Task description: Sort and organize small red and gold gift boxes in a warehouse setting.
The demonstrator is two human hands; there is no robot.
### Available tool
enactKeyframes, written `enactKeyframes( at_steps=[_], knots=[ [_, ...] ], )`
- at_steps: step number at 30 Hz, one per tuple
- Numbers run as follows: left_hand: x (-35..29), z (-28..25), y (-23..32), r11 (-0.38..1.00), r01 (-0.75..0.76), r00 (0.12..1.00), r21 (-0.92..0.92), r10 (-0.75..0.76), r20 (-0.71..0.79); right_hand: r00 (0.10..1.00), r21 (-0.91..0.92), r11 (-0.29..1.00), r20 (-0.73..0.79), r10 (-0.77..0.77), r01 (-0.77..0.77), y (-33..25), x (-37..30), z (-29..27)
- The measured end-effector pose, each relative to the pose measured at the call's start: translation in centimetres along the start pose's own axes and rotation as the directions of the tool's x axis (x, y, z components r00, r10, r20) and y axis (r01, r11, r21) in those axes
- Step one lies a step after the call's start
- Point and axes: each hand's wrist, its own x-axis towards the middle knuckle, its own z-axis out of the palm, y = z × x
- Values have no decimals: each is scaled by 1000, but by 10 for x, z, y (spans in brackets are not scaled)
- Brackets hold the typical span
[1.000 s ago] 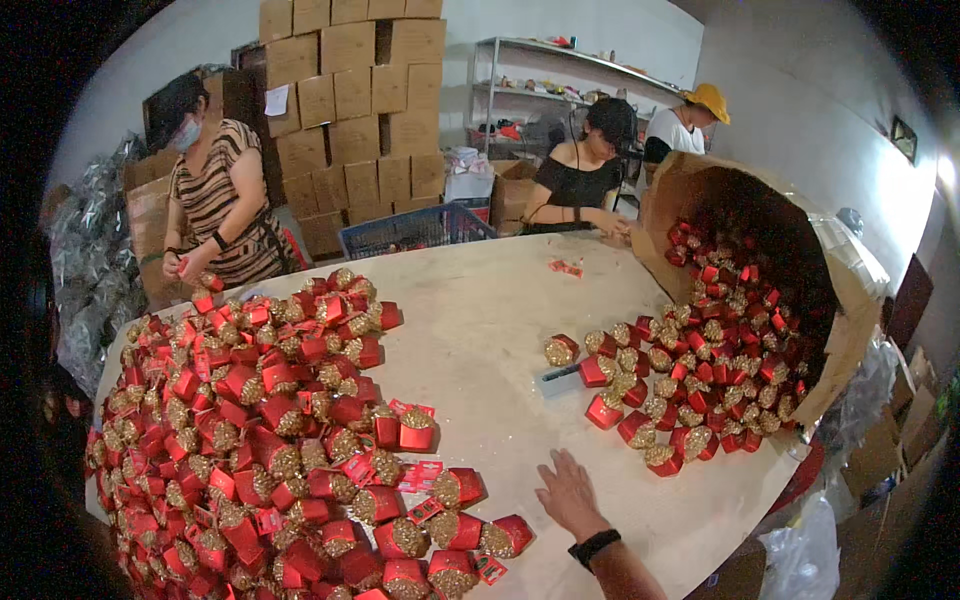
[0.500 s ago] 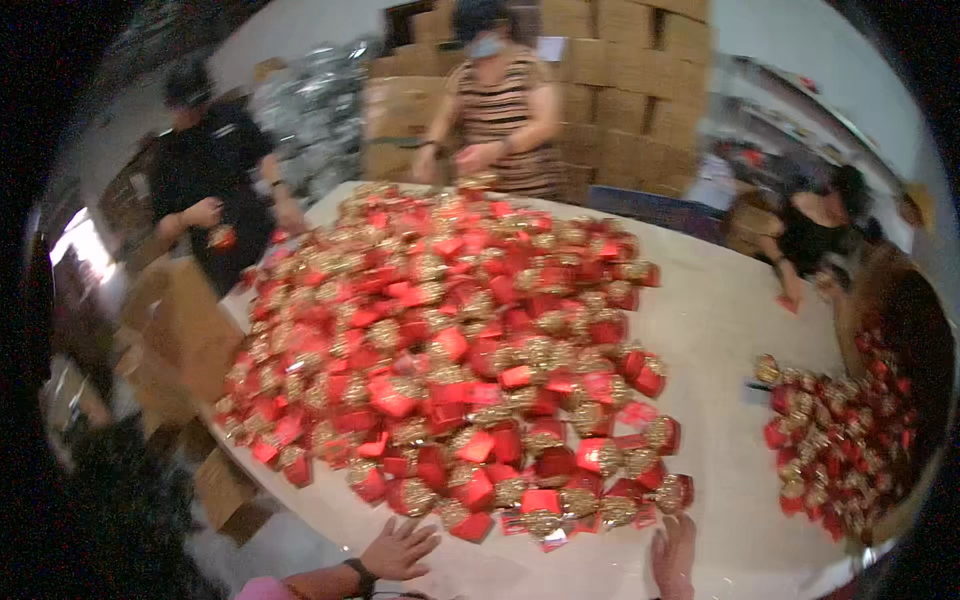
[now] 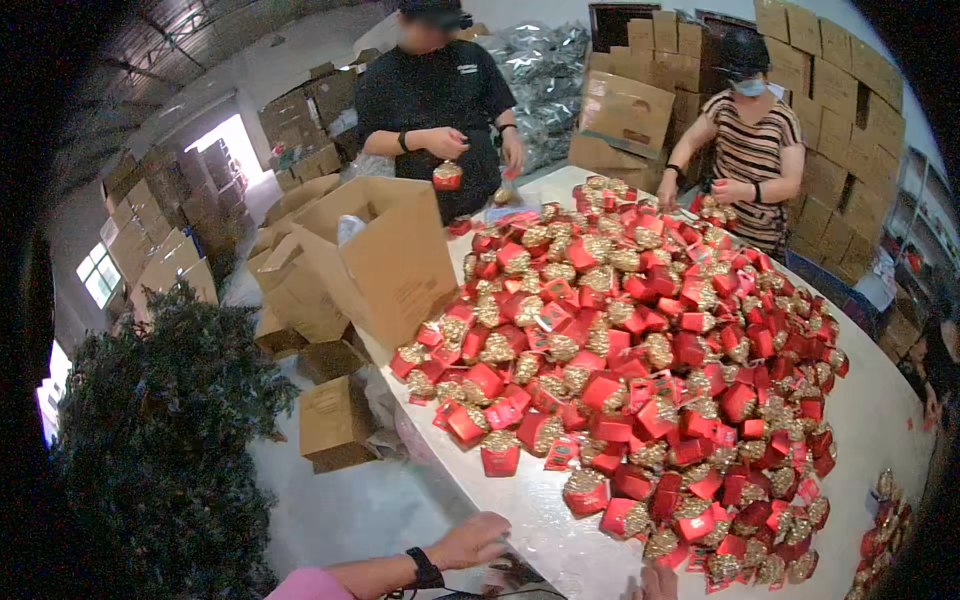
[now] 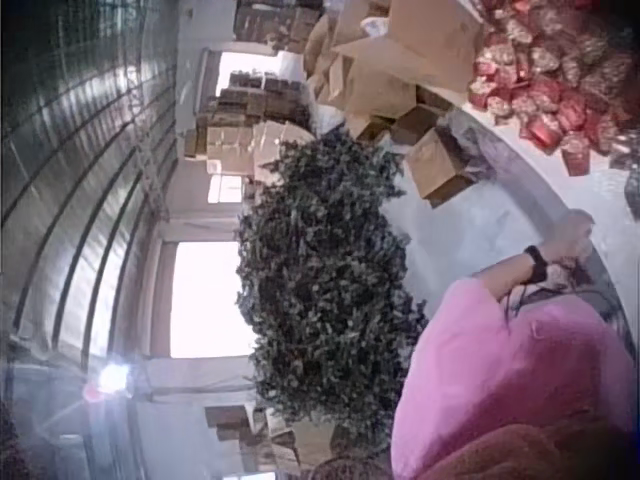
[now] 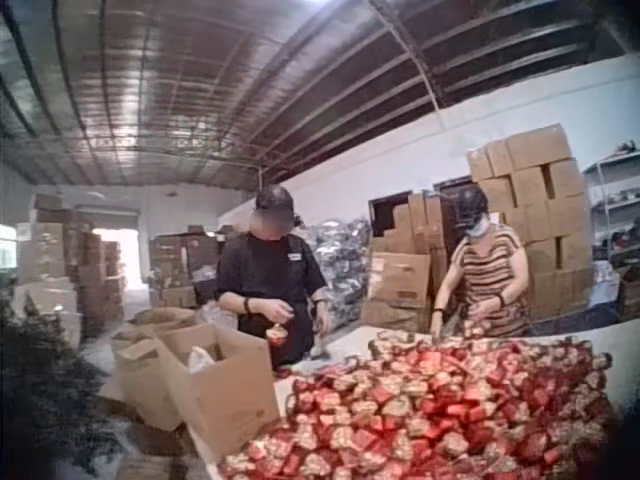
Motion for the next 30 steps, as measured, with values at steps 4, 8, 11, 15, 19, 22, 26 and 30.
enactKeyframes(
  at_steps=[4, 8, 11, 15, 19, 22, 26, 30],
  knots=[
    [-29, -71, -28, 937, 349, 924, -26, -349, -154, 992, 149, 981, 19, -126, 122, -48, 27, 40],
    [-14, -111, -91, 921, 380, 851, 90, -309, -425, 969, 193, 958, 90, -230, 210, -83, 59, 68],
    [9, -142, -151, 796, 604, 663, -29, -523, -536, 956, 267, 944, 162, -244, 195, -108, 81, 65],
    [23, -158, -191, 811, 582, 471, -62, -399, -787, 919, 557, 830, 348, -185, -44, -113, 112, 74],
    [44, -164, -202, 790, 571, 433, -224, -521, -736, 761, 689, 543, 635, -131, -481, -130, 140, 93],
    [59, -174, -205, 747, 609, 357, -266, -558, -749, 671, 704, 410, 698, -251, -579, -131, 159, 132],
    [82, -182, -220, 673, 666, 313, -321, -643, -699, 657, 723, 338, 690, -302, -603, -163, 177, 152],
    [102, -178, -227, 669, 574, 287, -473, -705, -648, 580, 691, 395, 723, -375, -606, -174, 204, 184]
  ],
)
